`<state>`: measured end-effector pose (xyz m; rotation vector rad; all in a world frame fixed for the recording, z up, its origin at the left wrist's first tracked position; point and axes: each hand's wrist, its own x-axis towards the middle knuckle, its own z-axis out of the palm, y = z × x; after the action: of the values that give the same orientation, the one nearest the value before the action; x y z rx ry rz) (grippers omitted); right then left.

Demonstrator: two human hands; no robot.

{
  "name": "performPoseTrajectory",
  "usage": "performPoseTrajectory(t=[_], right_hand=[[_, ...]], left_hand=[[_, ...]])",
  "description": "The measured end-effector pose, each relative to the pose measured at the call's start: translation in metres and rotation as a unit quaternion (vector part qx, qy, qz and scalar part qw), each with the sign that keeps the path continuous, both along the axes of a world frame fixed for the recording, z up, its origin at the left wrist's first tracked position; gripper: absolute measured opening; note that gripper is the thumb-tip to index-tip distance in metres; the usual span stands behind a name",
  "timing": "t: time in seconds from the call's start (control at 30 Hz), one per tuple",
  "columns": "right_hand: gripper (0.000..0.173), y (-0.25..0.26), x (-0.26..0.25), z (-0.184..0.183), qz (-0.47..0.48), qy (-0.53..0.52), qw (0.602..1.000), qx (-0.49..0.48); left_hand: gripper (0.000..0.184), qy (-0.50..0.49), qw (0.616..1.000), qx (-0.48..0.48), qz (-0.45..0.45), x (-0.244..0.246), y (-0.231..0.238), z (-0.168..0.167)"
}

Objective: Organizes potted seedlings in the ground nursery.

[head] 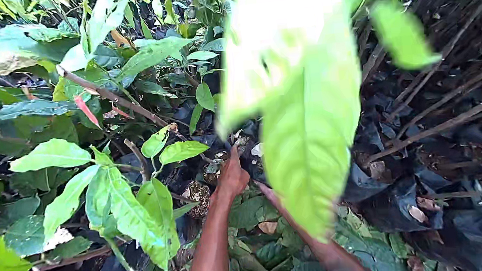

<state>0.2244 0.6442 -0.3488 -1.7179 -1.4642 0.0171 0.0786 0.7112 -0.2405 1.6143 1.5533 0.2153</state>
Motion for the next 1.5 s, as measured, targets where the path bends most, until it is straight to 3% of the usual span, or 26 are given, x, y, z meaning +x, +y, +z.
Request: performPoseTrajectory(t=[0.07,0.2,0.6,0.8,0.93,1.03,1.13,1.23,1.33,1.4,1.5], right_hand=[[0.085,0.002,-0.001,-0.017,0.004,0.005,1.0,-0.027],[0.087,0.001,0.0,-0.009,0.011,0.009,0.999,-0.037],[0.088,-0.002,0.002,-0.002,0.02,0.011,0.999,-0.036],[0.087,-0.002,-0.004,-0.008,0.003,-0.007,1.0,-0.015],[0.09,-0.002,-0.002,-0.006,0.022,0.007,0.998,-0.051],[0.091,-0.004,0.002,-0.004,0.041,0.007,0.997,-0.064],[0.096,-0.013,0.01,-0.002,0.072,0.029,0.995,-0.061],[0.086,-0.035,0.017,-0.001,0.085,0.059,0.995,-0.009],[0.051,-0.066,0.015,0.002,0.138,0.114,0.983,0.032],[0.03,-0.086,0.002,0.005,0.216,0.141,0.966,0.021],[0.023,-0.107,-0.023,-0.001,0.394,0.191,0.898,-0.04]], left_hand=[[0.074,0.013,1.0,-0.002,-0.004,0.001,-0.005,0.008],[0.072,0.021,0.999,-0.009,-0.033,0.002,0.001,0.001],[0.066,-0.032,0.999,0.022,-0.009,0.006,-0.006,-0.009],[0.069,0.026,0.999,0.036,-0.026,0.011,-0.009,-0.005],[0.071,0.009,0.998,0.048,-0.044,0.006,-0.007,-0.007],[0.069,0.021,0.995,0.063,-0.075,-0.001,-0.011,0.005],[0.064,0.085,0.982,0.075,-0.153,-0.019,-0.025,0.042],[0.053,0.111,0.962,0.058,-0.241,-0.049,-0.065,0.078],[0.043,0.022,0.967,0.038,-0.252,-0.091,-0.141,0.086],[0.034,-0.058,0.985,0.038,-0.161,-0.125,-0.202,0.069],[0.02,-0.123,0.985,0.071,0.098,-0.167,-0.309,0.025]])
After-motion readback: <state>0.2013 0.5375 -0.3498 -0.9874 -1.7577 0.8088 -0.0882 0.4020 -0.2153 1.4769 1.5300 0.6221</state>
